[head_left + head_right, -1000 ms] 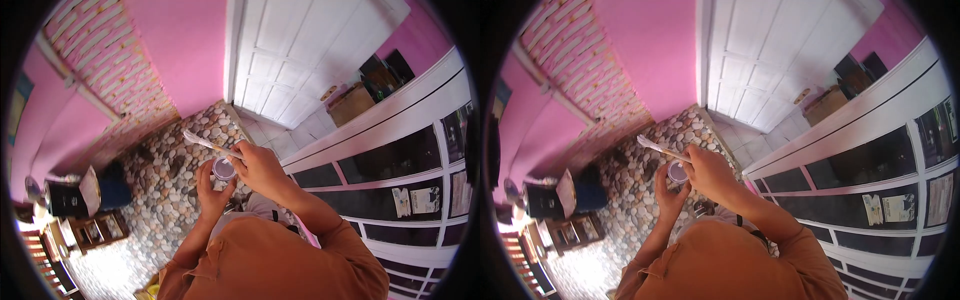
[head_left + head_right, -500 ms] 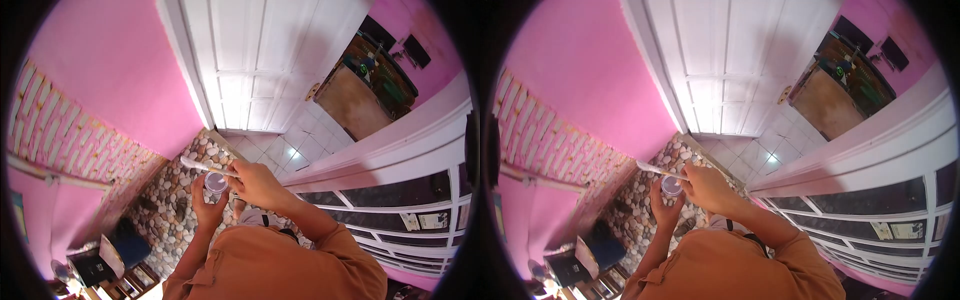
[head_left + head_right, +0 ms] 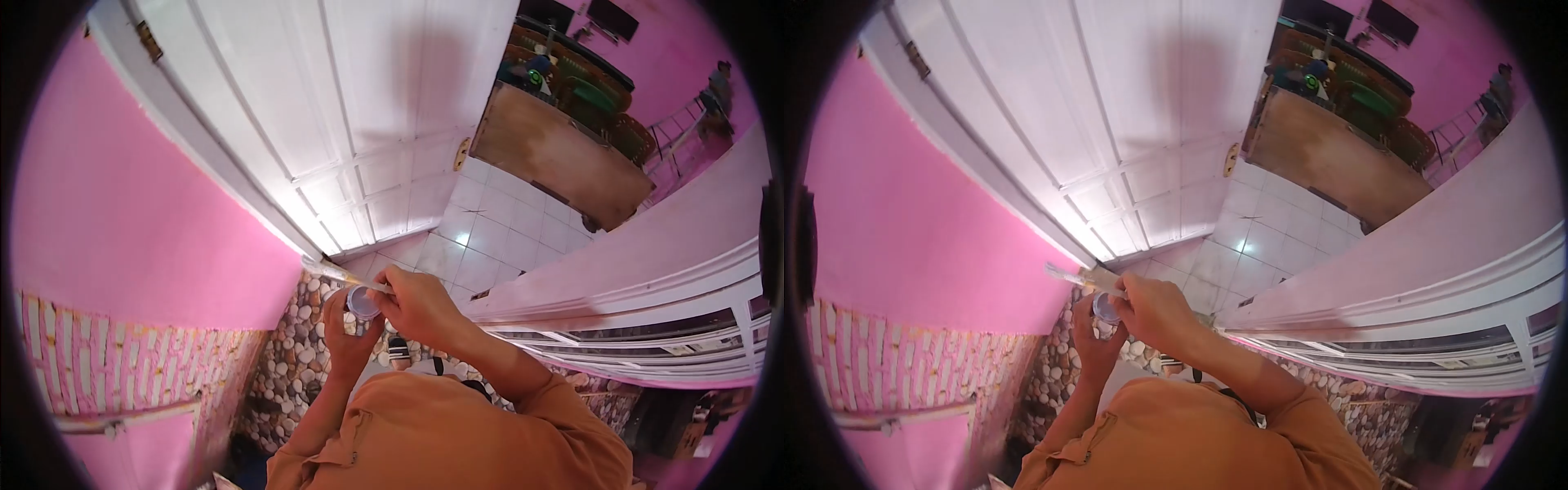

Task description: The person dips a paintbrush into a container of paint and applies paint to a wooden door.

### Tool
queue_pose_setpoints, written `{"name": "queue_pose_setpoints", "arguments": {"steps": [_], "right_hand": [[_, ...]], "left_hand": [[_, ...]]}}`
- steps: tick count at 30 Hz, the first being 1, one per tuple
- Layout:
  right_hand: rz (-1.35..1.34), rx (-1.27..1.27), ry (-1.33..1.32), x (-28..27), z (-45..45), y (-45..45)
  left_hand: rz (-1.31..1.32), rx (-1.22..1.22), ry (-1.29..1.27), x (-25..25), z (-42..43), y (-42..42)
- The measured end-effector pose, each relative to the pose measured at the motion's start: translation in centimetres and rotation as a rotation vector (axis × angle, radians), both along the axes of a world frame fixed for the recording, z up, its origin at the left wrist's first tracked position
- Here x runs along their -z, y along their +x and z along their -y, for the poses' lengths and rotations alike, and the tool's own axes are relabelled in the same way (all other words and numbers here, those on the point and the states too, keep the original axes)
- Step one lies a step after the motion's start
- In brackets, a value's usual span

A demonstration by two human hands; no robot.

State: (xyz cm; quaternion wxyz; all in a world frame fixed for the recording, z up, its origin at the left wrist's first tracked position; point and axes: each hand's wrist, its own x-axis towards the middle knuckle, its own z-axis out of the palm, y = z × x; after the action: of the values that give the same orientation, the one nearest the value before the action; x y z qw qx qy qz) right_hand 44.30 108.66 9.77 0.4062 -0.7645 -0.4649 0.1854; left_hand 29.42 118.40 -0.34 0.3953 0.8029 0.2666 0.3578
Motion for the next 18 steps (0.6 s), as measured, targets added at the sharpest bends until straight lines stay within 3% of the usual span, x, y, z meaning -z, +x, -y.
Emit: {"name": "queue_pose_setpoints", "arguments": {"steps": [7,13,18], "right_hand": [[-0.009,0.126,-0.048,0.1,-0.7,3.9],[0.061,0.387,-0.053,0.9,-4.1,7.4],[-0.022,0.437,-0.139,0.7,-7.4,10.5]], "left_hand": [[0.027,0.171,-0.006,-0.8,-3.0,5.7],[0.081,0.356,-0.015,1.0,-7.5,11.7],[0.066,0.496,-0.045,1.9,-12.8,16.6]]}}
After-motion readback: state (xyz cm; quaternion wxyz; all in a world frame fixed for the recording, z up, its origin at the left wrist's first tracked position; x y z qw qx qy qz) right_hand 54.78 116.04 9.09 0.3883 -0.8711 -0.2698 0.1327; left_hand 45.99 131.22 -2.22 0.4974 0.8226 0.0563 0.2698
